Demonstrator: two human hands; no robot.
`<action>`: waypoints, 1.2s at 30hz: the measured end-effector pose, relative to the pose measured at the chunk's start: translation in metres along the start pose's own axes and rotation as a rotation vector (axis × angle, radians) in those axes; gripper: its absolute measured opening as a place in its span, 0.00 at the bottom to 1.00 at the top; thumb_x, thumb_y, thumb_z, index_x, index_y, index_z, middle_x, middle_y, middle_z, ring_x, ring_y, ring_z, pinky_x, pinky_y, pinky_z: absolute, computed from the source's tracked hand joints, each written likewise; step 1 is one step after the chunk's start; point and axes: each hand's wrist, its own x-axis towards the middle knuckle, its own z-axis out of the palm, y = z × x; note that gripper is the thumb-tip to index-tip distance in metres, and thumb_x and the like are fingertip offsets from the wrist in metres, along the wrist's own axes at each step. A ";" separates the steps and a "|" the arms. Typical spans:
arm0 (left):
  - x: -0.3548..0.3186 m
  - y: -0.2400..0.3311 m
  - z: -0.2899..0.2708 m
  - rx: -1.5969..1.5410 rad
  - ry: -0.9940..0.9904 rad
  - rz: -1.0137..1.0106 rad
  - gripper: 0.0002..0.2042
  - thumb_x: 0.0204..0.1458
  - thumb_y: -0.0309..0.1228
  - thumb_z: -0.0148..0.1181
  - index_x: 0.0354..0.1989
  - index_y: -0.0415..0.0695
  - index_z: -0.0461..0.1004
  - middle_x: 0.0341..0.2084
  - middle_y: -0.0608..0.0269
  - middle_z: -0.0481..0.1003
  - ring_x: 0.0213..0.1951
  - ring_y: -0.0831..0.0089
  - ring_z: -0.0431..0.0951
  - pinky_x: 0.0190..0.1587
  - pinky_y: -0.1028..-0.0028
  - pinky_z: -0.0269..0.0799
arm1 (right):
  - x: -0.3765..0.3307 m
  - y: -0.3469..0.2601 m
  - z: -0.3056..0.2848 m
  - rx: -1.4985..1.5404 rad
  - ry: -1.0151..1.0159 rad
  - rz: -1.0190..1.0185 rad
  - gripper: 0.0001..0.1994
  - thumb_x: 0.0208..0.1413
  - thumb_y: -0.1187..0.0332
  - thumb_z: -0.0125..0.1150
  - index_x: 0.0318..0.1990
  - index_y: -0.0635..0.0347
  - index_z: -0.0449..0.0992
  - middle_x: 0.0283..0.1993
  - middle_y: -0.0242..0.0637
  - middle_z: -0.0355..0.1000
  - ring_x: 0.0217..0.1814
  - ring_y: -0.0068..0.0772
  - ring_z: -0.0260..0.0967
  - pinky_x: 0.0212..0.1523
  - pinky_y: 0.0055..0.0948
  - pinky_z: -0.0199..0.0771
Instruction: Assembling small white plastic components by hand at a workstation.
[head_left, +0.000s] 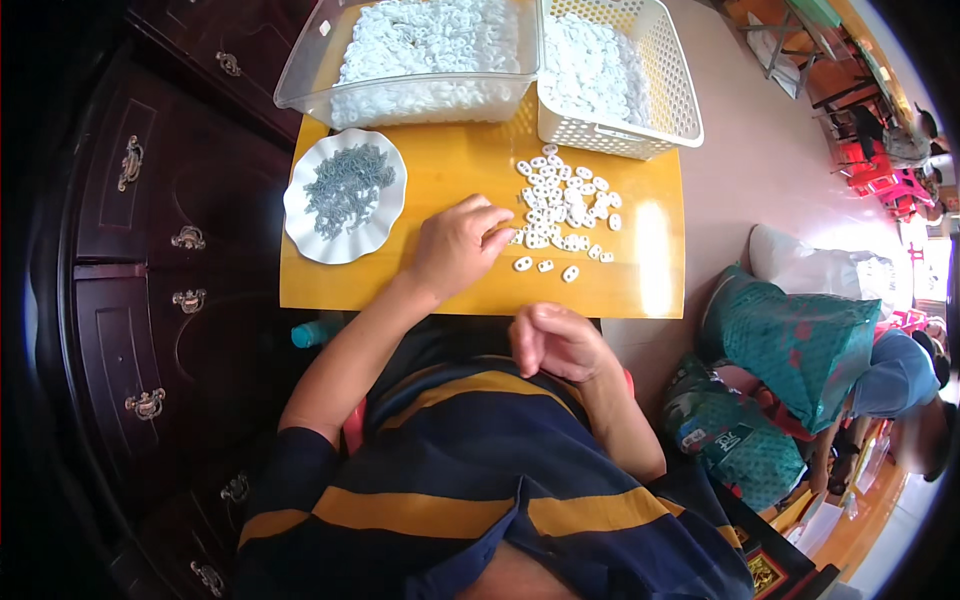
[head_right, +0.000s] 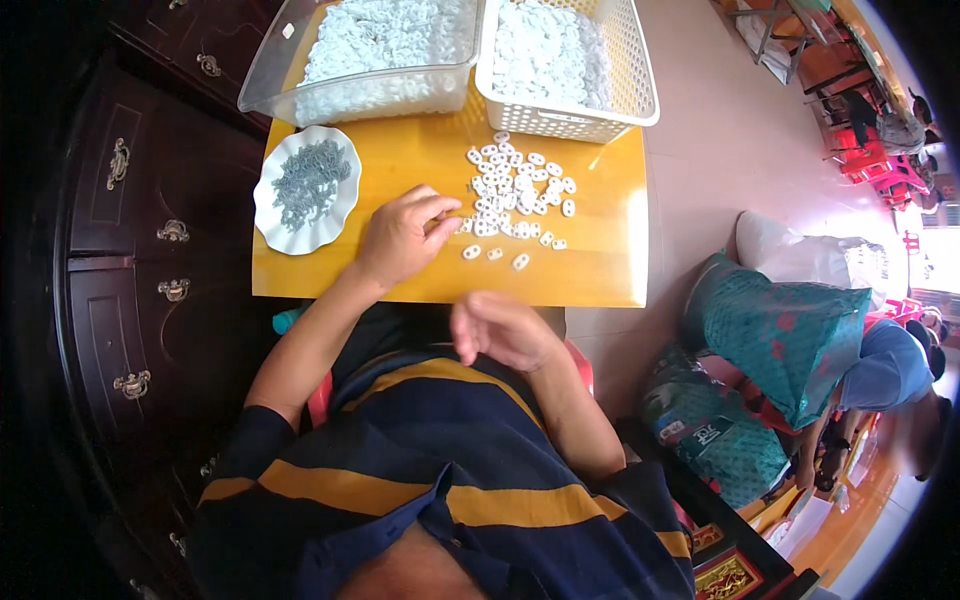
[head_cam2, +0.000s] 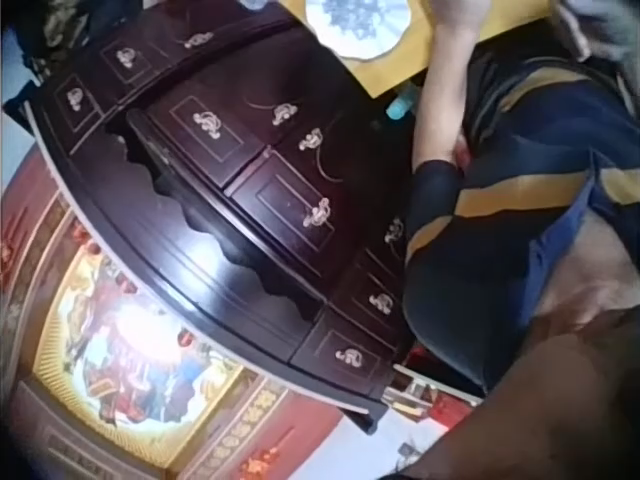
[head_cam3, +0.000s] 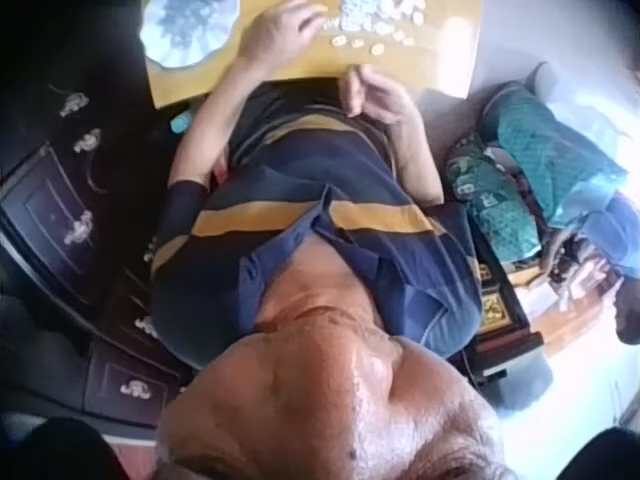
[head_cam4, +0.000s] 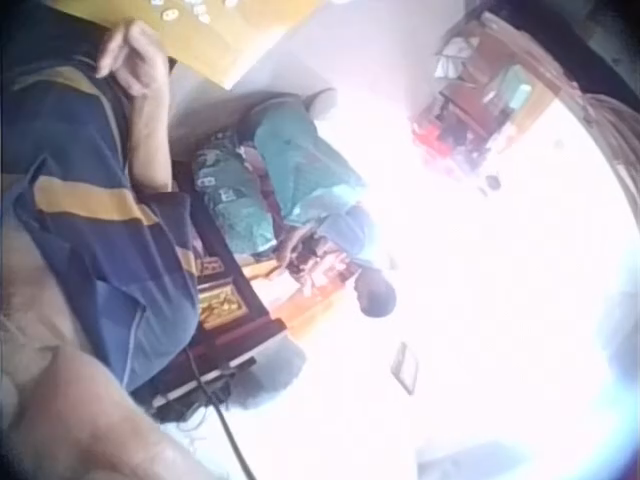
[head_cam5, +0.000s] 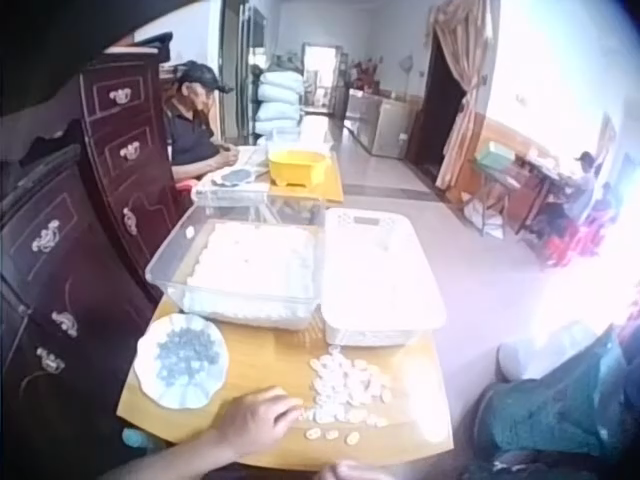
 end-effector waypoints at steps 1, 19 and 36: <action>0.000 0.003 0.002 0.009 -0.002 0.000 0.08 0.52 0.29 0.67 0.40 0.43 0.81 0.31 0.58 0.78 0.31 0.58 0.81 0.33 0.65 0.76 | 0.002 0.004 0.001 0.037 0.009 0.056 0.20 0.69 0.56 0.50 0.36 0.67 0.76 0.25 0.43 0.75 0.25 0.39 0.74 0.31 0.32 0.76; 0.014 -0.009 0.023 -0.015 0.001 -0.096 0.06 0.51 0.32 0.63 0.32 0.45 0.82 0.29 0.56 0.80 0.32 0.57 0.82 0.37 0.62 0.77 | 0.004 0.003 0.006 -0.149 0.195 -0.043 0.16 0.71 0.58 0.50 0.39 0.60 0.77 0.31 0.34 0.78 0.29 0.25 0.76 0.35 0.26 0.80; 0.019 0.006 0.029 0.115 0.000 -0.082 0.08 0.51 0.34 0.66 0.35 0.43 0.83 0.29 0.52 0.81 0.32 0.60 0.82 0.38 0.65 0.76 | -0.011 -0.012 0.014 -0.410 0.247 -0.255 0.15 0.70 0.57 0.52 0.39 0.57 0.77 0.29 0.31 0.77 0.28 0.22 0.74 0.33 0.22 0.77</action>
